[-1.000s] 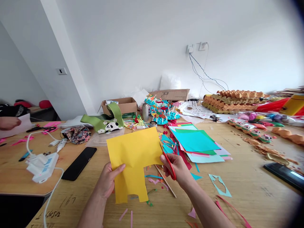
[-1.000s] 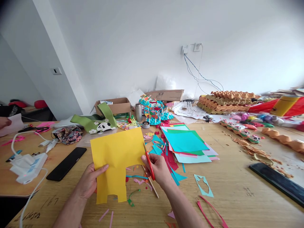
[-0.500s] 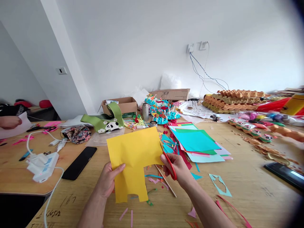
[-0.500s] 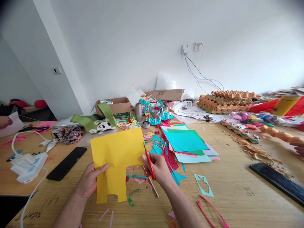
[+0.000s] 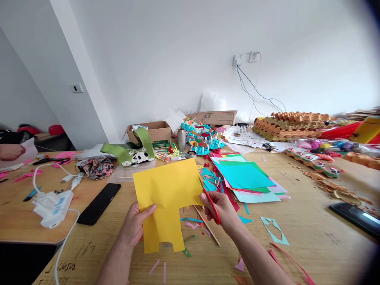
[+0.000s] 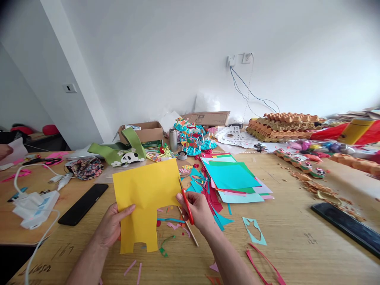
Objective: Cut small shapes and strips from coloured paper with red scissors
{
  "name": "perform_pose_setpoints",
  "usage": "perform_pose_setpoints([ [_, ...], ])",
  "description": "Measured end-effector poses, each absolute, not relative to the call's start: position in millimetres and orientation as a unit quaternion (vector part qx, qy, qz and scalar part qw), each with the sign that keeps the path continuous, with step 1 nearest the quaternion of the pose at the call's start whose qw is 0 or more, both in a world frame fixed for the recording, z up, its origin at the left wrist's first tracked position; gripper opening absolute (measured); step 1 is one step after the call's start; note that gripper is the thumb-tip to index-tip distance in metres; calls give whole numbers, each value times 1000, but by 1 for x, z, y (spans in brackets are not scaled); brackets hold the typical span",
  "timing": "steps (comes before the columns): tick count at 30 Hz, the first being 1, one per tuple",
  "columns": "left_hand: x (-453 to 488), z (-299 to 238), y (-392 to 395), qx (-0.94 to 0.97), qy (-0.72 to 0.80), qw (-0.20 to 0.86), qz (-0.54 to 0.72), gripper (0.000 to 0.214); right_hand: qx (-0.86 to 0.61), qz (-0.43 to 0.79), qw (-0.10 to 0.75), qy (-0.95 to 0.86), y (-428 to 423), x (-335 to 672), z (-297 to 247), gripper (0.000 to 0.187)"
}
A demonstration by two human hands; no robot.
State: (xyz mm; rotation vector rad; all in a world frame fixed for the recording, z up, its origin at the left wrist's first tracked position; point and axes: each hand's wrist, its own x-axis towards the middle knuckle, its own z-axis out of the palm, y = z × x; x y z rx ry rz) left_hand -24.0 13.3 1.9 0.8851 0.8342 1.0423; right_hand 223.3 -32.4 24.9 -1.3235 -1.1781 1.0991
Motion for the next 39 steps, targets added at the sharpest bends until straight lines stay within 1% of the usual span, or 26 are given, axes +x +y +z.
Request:
perform_pose_setpoints([
  [7, -23, 4, 11, 396, 382, 690, 470, 40, -550, 455, 507, -483, -32, 223, 25, 40],
  [16, -23, 4, 13, 394, 380, 694, 468, 39, -559, 460, 507, -468, -31, 221, 24, 41],
  [29, -23, 3, 11, 396, 377, 697, 464, 33, -576, 449, 489, -477, -34, 221, 29, 41],
  [39, -26, 1, 13, 401, 376, 691, 469, 33, -571, 447, 490, -483, -33, 221, 28, 42],
])
